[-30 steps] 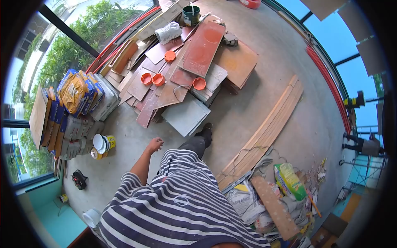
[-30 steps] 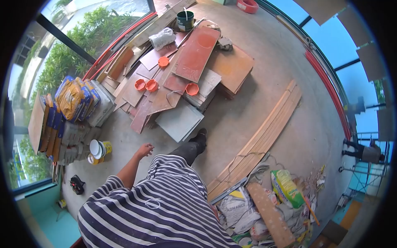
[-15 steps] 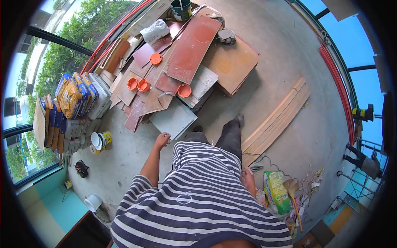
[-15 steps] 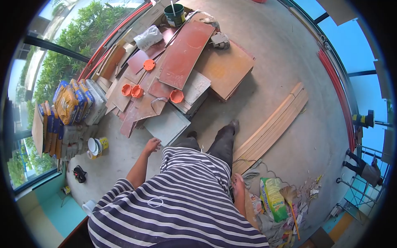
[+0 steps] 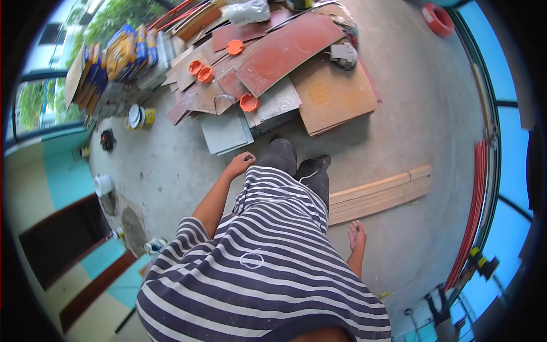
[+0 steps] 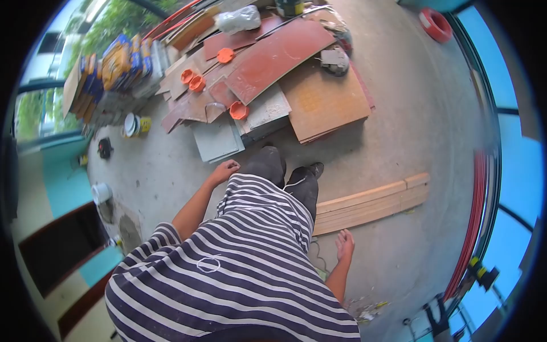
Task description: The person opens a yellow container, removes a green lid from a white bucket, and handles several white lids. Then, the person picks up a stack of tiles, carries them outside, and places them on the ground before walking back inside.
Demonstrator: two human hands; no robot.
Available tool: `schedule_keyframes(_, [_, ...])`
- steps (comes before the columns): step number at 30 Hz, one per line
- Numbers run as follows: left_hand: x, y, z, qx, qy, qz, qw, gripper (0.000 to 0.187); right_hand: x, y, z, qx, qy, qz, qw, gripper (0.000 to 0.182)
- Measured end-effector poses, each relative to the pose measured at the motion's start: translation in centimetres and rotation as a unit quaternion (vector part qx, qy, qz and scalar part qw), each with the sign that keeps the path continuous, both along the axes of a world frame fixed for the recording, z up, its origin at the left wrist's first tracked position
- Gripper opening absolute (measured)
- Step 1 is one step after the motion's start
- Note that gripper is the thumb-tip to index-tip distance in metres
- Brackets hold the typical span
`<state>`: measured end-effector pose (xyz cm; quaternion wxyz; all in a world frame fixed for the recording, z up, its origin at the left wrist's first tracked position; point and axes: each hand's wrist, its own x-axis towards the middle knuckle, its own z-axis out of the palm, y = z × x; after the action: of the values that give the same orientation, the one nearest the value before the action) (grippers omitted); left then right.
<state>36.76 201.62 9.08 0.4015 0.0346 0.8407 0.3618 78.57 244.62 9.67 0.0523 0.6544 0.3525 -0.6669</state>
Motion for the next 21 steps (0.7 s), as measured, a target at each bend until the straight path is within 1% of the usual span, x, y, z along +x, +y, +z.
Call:
schedule_keyframes(2, [0.7, 0.9, 1.9, -0.031, -0.035, 0.049, 0.998, 0.024, -2.4, 5.7, 0.5, 0.029, 0.005, -0.002, 1.0, 0.046])
schedule_keyframes(3, [0.4, 1.1, 2.9, -0.044, -0.053, 0.069, 0.995, 0.024, -3.9, 7.5, 0.6, 0.044, 0.008, -0.009, 0.999, 0.047])
schedule_keyframes(4, [0.0, 1.2, 4.0, -0.035, -0.077, 0.108, 0.99, 0.024, -5.3, 8.7, 0.7, 0.042, 0.015, 0.009, 0.999, 0.048])
schedule_keyframes(7, [-2.0, 0.5, 3.4, 0.006, -0.038, 0.207, 0.978, 0.026, -11.5, 11.0, 0.5, 0.029, 0.033, 0.059, 0.997, 0.05])
schedule_keyframes(8, [-2.8, -0.9, 0.7, 0.045, 0.007, 0.204, 0.978, 0.028, -14.2, 10.7, 0.5, 0.015, 0.037, 0.081, 0.996, 0.051])
schedule_keyframes(11, [-9.1, -0.3, 0.9, -0.002, 0.073, 0.197, 0.978, 0.031, -22.5, 8.4, -1.6, -0.043, 0.058, 0.136, 0.988, 0.055])
schedule_keyframes(13, [-15.4, 0.3, -1.6, 0.019, 0.105, 0.205, 0.973, 0.034, -29.3, 6.0, -4.5, -0.082, 0.063, 0.178, 0.979, 0.058])
schedule_keyframes(15, [-22.9, 1.6, -4.2, 0.011, 0.164, 0.171, 0.971, 0.044, -36.5, 3.2, -7.9, -0.1, 0.099, 0.213, 0.967, 0.061])
schedule_keyframes(17, [-31.1, 1.5, -10.2, -0.017, 0.21, 0.108, 0.972, 0.055, -43.9, 0.6, -13.0, -0.136, 0.13, 0.193, 0.963, 0.065])
schedule_keyframes(19, [-38.5, 2.8, -14.6, -0.025, 0.298, 0.059, 0.952, 0.064, -51.2, -2.1, -18.7, -0.159, 0.179, 0.134, 0.962, 0.071])
schedule_keyframes(20, [-42.0, 3.3, -16.4, -0.048, 0.319, 0.036, 0.946, 0.065, -54.7, -3.1, -22.0, -0.165, 0.202, 0.139, 0.955, 0.077])
schedule_keyframes(21, [-45.1, 3.6, -18.5, -0.068, 0.336, 0.011, 0.939, 0.065, -58.8, -4.3, -23.8, -0.174, 0.218, 0.129, 0.952, 0.083])
